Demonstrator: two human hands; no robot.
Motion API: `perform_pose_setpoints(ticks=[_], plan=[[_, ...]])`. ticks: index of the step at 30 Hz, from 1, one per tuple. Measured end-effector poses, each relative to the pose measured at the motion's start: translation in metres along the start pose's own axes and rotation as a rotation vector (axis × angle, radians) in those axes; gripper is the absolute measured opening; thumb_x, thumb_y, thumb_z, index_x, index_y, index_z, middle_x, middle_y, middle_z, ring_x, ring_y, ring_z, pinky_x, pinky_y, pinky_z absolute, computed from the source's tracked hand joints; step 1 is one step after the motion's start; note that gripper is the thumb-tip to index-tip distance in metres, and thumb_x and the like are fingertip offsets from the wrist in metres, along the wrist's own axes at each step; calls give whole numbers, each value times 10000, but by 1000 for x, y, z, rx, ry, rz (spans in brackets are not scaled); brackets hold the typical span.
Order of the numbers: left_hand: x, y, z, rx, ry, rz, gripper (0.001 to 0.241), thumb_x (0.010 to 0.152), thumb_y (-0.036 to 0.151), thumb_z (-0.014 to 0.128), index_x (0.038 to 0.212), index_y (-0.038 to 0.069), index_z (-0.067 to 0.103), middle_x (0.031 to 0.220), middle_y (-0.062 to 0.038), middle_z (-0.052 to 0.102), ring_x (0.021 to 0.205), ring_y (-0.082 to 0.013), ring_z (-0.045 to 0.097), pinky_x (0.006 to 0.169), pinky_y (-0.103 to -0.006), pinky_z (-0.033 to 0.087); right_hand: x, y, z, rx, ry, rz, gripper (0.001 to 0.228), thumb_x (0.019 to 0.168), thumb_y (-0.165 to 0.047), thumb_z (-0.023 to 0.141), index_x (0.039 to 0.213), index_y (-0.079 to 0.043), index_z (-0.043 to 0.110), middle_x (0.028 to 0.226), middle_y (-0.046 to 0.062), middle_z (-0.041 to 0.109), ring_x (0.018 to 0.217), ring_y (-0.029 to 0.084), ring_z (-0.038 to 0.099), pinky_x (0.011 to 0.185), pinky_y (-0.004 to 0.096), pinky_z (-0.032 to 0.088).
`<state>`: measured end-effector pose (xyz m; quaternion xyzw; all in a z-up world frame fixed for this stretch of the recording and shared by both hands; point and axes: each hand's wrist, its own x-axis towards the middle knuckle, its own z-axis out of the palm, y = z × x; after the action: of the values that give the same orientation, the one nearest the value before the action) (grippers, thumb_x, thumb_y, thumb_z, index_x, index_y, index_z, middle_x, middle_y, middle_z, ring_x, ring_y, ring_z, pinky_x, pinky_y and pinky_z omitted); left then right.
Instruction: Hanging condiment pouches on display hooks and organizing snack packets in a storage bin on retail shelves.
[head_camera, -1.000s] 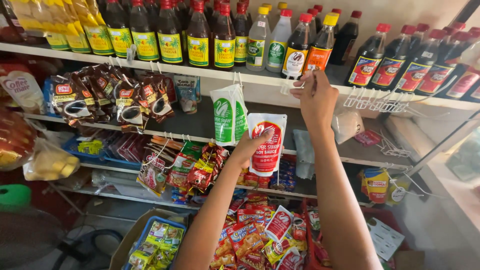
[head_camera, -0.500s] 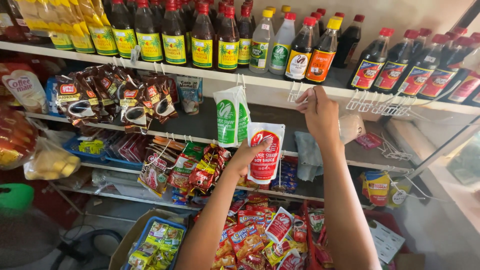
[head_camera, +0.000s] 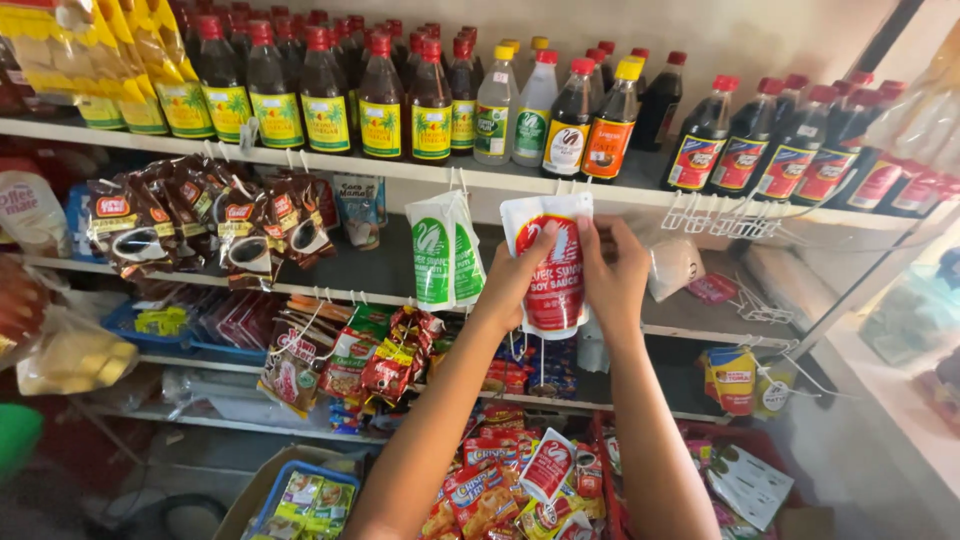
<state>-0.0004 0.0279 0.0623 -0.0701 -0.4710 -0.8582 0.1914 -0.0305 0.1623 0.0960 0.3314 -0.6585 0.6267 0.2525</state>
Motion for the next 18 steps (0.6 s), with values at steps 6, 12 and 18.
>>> perform_pose_setpoints(ticks=[6, 12, 18], plan=[[22, 1, 19, -97, 70, 19, 423, 844, 335, 794, 1124, 37, 683, 989, -78, 757, 843, -175, 743, 747, -362, 613, 40, 6, 1, 14, 29, 58, 301, 1035, -210, 686, 824, -5, 623, 684, -23, 515, 658, 26, 408, 552, 247, 333], [50, 3, 19, 222, 127, 199, 312, 886, 296, 780, 1036, 28, 726, 904, -27, 752, 802, -103, 701, 710, -275, 556, 52, 41, 1, 136, 11, 87, 350, 1041, -242, 638, 765, -52, 536, 699, -70, 479, 686, 20, 412, 579, 243, 349], [50, -1, 25, 181, 149, 340, 134, 930, 167, 698, 883, 48, 657, 766, 13, 663, 658, -47, 579, 566, -250, 460, 59, 53, 2, 118, -21, 66, 364, 1046, -235, 643, 758, -45, 526, 682, -52, 487, 666, 30, 416, 576, 250, 358]])
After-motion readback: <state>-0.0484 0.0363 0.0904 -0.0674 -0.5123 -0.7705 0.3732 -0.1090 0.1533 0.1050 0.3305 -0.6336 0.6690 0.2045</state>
